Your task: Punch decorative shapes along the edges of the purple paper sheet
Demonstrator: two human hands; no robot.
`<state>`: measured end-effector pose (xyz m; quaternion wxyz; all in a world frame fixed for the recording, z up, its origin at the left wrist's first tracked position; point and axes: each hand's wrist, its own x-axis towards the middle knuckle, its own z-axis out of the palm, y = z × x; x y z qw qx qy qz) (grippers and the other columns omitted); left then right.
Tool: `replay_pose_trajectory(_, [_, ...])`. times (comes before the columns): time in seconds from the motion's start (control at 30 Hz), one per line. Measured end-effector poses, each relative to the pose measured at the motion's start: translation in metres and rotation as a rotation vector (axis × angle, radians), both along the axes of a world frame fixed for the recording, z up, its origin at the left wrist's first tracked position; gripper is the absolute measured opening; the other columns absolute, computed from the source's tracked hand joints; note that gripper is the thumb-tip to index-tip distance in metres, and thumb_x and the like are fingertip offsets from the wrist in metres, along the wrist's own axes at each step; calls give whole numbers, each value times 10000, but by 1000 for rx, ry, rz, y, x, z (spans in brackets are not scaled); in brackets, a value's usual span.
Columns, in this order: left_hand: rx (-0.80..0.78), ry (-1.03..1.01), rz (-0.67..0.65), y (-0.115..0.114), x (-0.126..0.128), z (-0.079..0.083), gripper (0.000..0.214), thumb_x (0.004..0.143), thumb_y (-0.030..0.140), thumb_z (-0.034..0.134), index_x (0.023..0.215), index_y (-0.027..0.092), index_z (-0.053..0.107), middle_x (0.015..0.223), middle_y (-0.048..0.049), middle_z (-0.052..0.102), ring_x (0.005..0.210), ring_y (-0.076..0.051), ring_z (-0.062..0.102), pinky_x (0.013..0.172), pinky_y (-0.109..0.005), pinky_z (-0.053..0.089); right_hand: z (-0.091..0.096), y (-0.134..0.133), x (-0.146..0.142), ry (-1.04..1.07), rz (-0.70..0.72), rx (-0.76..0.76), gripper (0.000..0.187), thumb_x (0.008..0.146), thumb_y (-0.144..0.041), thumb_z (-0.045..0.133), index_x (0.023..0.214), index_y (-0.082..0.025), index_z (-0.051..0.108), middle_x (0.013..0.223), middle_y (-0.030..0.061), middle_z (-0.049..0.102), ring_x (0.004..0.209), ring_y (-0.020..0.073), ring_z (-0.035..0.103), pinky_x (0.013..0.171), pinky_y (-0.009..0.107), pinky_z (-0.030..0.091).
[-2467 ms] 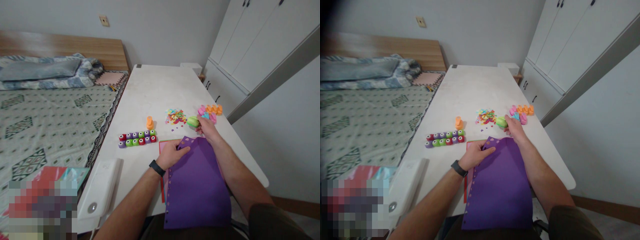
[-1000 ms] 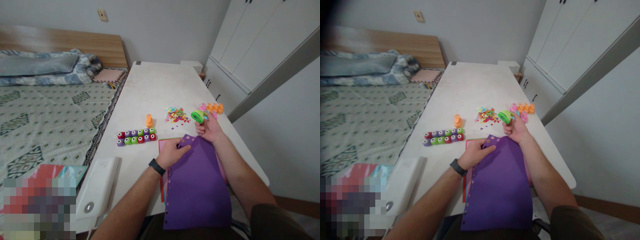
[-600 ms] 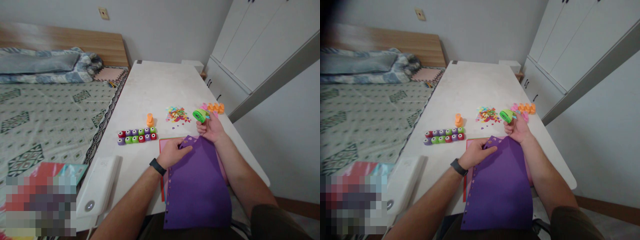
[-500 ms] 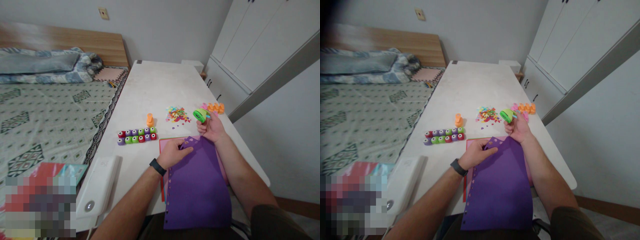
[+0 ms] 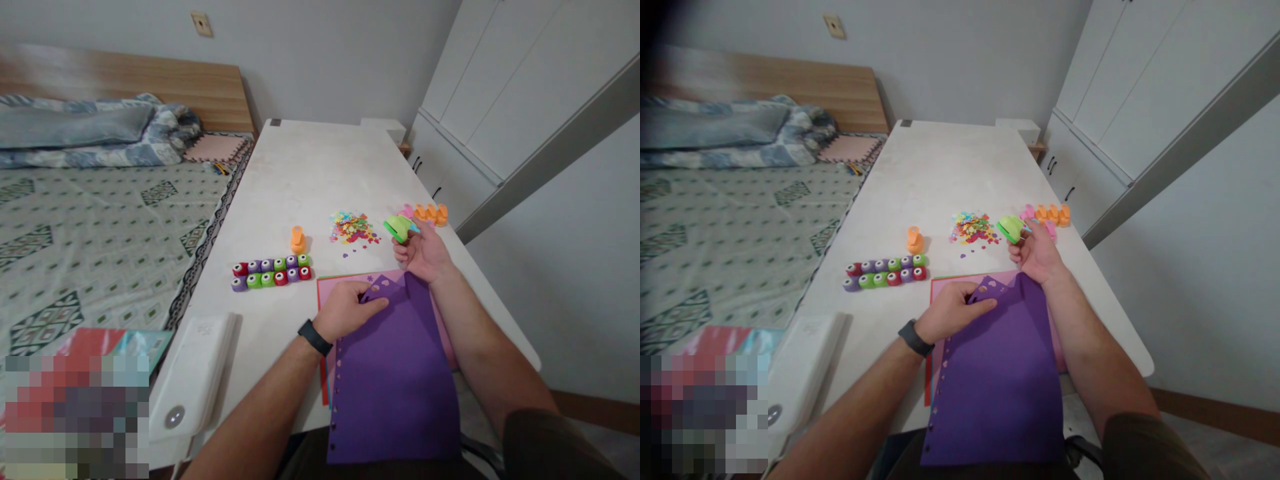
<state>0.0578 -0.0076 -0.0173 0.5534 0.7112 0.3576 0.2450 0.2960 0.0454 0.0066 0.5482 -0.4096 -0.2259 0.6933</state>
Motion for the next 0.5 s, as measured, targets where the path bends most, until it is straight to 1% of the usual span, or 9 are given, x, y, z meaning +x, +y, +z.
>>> replay_pose_trajectory(0.17, [31,12,-11,0,0,-1,376,898,494,622,834,148,755,696,0,630,613,-117,497,555,-220,335,-3,1,-3,-20,-48,-42,320,902,-503,631,897,-183,623,731,37,648,566,126,545,479,235,469])
replay_pose_trajectory(0.3, [37,21,8,0,0,-1,390,897,504,620,839,146,763,696,-3,645,602,-119,497,550,-222,340,-7,2,-3,-61,-61,-69,303,918,-473,632,870,-174,633,709,39,644,608,139,603,537,246,532])
replay_pose_trajectory(0.5, [33,8,16,0,0,2,369,887,487,632,855,148,776,719,-11,681,620,-133,535,562,-225,372,-10,1,-6,-108,-58,-18,216,920,-408,664,987,-203,668,808,40,716,704,149,689,602,239,570])
